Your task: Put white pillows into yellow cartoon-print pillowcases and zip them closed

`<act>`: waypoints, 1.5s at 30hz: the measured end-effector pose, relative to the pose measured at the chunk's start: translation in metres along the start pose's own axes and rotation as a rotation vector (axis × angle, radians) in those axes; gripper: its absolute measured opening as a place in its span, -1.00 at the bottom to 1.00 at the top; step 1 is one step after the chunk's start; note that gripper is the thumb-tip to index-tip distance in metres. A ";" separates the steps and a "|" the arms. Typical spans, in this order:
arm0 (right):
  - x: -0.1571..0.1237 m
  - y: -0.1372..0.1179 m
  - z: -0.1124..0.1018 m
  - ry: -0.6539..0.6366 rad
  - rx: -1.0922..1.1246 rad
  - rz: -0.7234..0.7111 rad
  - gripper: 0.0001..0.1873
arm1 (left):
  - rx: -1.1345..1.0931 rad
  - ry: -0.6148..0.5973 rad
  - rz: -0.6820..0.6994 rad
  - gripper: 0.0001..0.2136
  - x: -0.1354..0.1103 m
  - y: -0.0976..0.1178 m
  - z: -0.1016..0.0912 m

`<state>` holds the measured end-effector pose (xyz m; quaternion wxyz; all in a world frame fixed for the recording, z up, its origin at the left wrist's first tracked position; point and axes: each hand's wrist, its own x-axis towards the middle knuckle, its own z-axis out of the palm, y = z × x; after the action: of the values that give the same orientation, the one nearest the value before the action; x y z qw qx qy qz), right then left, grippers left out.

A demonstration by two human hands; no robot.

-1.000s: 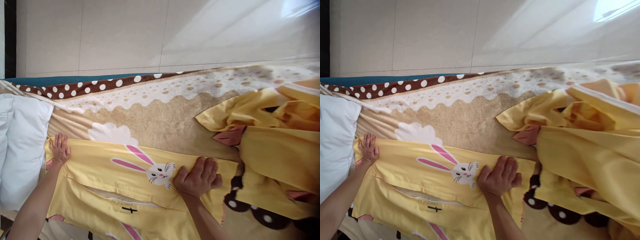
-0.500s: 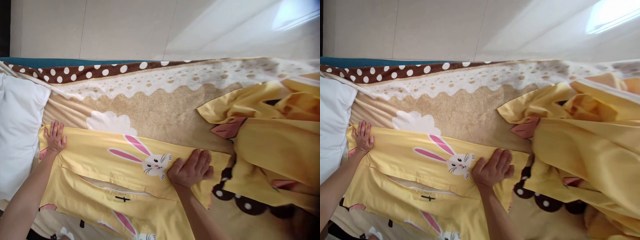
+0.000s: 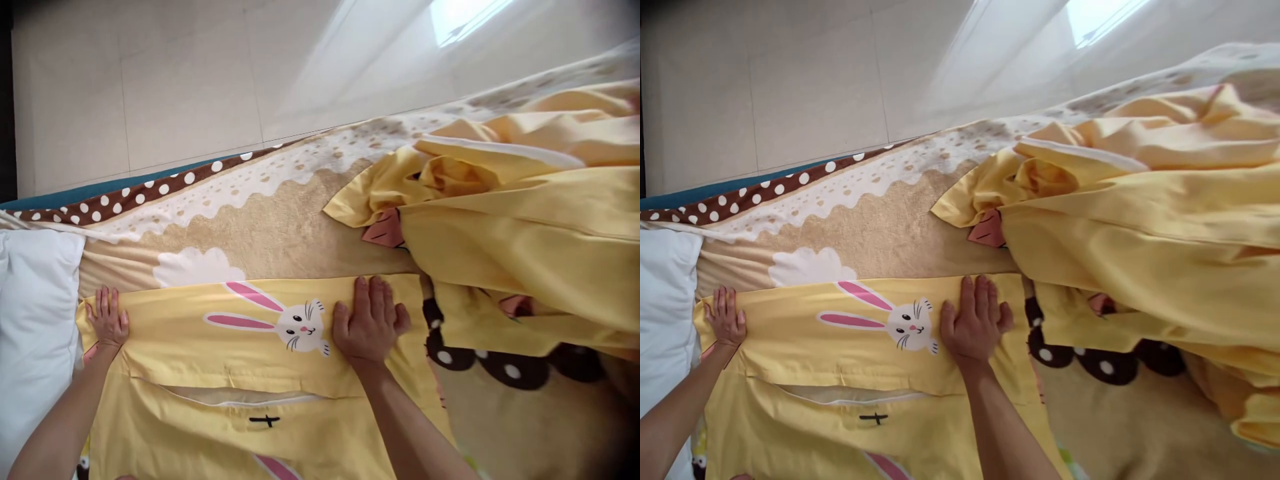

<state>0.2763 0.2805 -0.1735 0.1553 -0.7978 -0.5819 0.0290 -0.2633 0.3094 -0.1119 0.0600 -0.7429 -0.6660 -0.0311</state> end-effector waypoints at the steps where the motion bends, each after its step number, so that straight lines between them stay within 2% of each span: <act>1: 0.003 0.001 0.000 -0.006 0.008 0.006 -0.34 | 0.009 0.010 0.011 -0.41 0.001 0.000 0.001; 4: 0.008 -0.012 -0.002 0.014 0.025 0.127 -0.39 | 0.027 0.044 0.029 -0.41 0.002 0.000 0.003; 5: 0.005 -0.028 -0.002 0.055 0.025 0.206 -0.40 | 0.028 0.051 0.032 -0.41 0.002 0.000 0.005; 7: -0.011 -0.084 -0.002 0.160 0.046 0.316 -0.41 | 0.025 0.053 0.033 -0.41 0.001 -0.001 0.007; 8: -0.024 -0.121 -0.001 0.183 0.092 0.272 -0.39 | 0.022 0.050 0.031 -0.41 0.001 -0.001 0.008; 10: -0.055 -0.207 0.002 0.092 0.256 -0.028 -0.35 | 0.015 0.049 0.022 -0.41 0.000 -0.002 0.009; 12: -0.081 -0.282 0.005 -0.135 0.388 -0.329 -0.34 | 0.008 0.048 0.012 -0.42 0.000 -0.002 0.009; 13: -0.089 -0.306 0.006 -0.200 0.414 -0.437 -0.37 | 0.006 0.046 0.009 -0.42 0.000 -0.002 0.009; 14: -0.091 -0.319 0.007 -0.230 0.421 -0.504 -0.39 | 0.003 0.043 0.006 -0.42 0.000 -0.002 0.009; 15: -0.089 -0.318 0.008 -0.240 0.415 -0.553 -0.40 | 0.000 0.039 0.004 -0.42 0.000 -0.002 0.009; 16: -0.083 -0.305 0.009 -0.229 0.396 -0.576 -0.41 | -0.004 0.034 -0.001 -0.42 -0.001 -0.002 0.009; 17: -0.073 -0.281 0.009 -0.209 0.369 -0.577 -0.40 | -0.010 0.027 -0.007 -0.41 -0.001 -0.002 0.009; 19: -0.048 -0.211 0.006 -0.168 0.282 -0.521 -0.37 | -0.021 0.016 -0.021 -0.41 -0.001 -0.001 0.010; 21: -0.025 -0.132 0.000 -0.143 0.189 -0.402 -0.38 | -0.029 0.008 -0.034 -0.41 -0.002 -0.001 0.010; 23: -0.010 -0.067 -0.006 -0.103 0.098 -0.226 -0.41 | -0.038 0.009 -0.035 -0.41 -0.003 0.000 0.010; 24: -0.007 -0.044 -0.008 -0.045 0.049 -0.122 -0.40 | -0.044 0.014 -0.033 -0.41 -0.003 0.000 0.011; 26: -0.005 -0.015 -0.009 0.033 -0.008 0.053 -0.38 | -0.050 0.021 -0.026 -0.41 -0.003 -0.001 0.011; 29: -0.009 -0.006 -0.004 0.066 -0.030 0.158 -0.37 | -0.045 0.022 -0.026 -0.41 -0.004 -0.002 0.012; 40: -0.005 -0.007 0.003 0.047 -0.068 0.191 -0.35 | -0.018 0.020 -0.007 -0.37 -0.011 -0.004 0.018; 45: -0.009 -0.002 0.006 0.043 -0.065 0.175 -0.34 | -0.030 -0.029 -0.042 -0.36 -0.018 -0.006 0.020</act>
<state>0.2700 0.2742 -0.1793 0.1388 -0.8505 -0.5072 0.0064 -0.2719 0.2950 -0.1334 0.0386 -0.7299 -0.6817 -0.0313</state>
